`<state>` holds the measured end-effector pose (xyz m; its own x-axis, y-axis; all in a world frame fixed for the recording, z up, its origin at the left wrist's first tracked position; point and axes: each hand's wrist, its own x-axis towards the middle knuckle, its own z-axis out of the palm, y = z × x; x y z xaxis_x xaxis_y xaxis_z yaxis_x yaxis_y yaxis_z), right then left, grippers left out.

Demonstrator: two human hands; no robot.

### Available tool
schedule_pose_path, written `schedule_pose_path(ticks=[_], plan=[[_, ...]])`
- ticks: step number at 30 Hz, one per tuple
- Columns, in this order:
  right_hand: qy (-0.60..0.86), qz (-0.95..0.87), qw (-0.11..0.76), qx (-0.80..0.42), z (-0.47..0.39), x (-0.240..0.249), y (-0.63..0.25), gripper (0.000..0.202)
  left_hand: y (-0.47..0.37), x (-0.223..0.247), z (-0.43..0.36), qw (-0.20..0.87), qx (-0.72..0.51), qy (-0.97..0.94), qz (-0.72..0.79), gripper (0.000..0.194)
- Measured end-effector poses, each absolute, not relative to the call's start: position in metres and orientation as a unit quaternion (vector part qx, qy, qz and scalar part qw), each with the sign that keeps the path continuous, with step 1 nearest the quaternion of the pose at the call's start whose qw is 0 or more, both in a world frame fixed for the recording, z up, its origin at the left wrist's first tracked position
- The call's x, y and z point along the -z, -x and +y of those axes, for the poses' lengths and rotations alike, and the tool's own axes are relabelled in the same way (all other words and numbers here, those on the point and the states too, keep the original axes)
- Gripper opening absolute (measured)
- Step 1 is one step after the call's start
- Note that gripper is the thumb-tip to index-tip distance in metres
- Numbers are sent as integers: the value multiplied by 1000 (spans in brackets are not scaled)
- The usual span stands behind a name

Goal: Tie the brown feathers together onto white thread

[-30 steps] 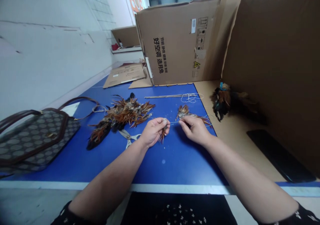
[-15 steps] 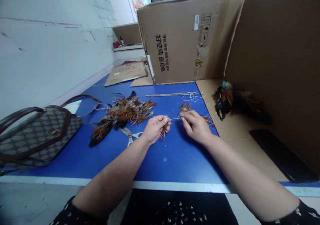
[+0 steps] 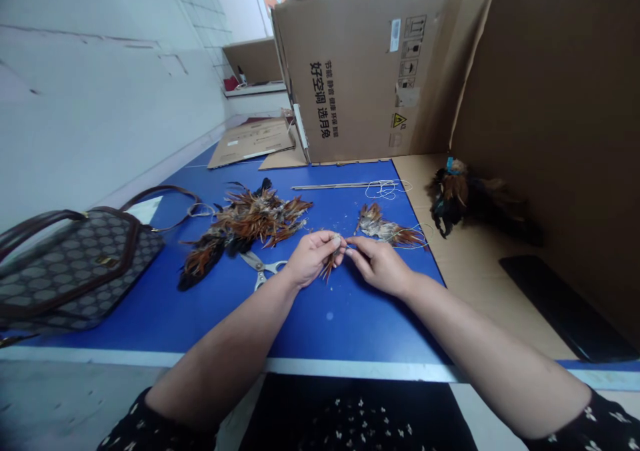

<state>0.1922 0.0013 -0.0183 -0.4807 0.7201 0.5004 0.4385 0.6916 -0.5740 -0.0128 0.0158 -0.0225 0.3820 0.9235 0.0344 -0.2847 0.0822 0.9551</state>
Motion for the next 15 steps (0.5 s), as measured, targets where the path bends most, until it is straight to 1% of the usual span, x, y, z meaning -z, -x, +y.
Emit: schedule_pose_path(ticks=[2,8,15], plan=[[350,-837,387,-165,4,17,-197,18,12,21,16,665,-457,-499,317,38],[358,-834,405,-112,8,15,-204,18,12,18,17,664,-488,-467,321,41],[376,-822,423,-65,14,17,-210,18,14,18,24,631,-549,-433,337,41]])
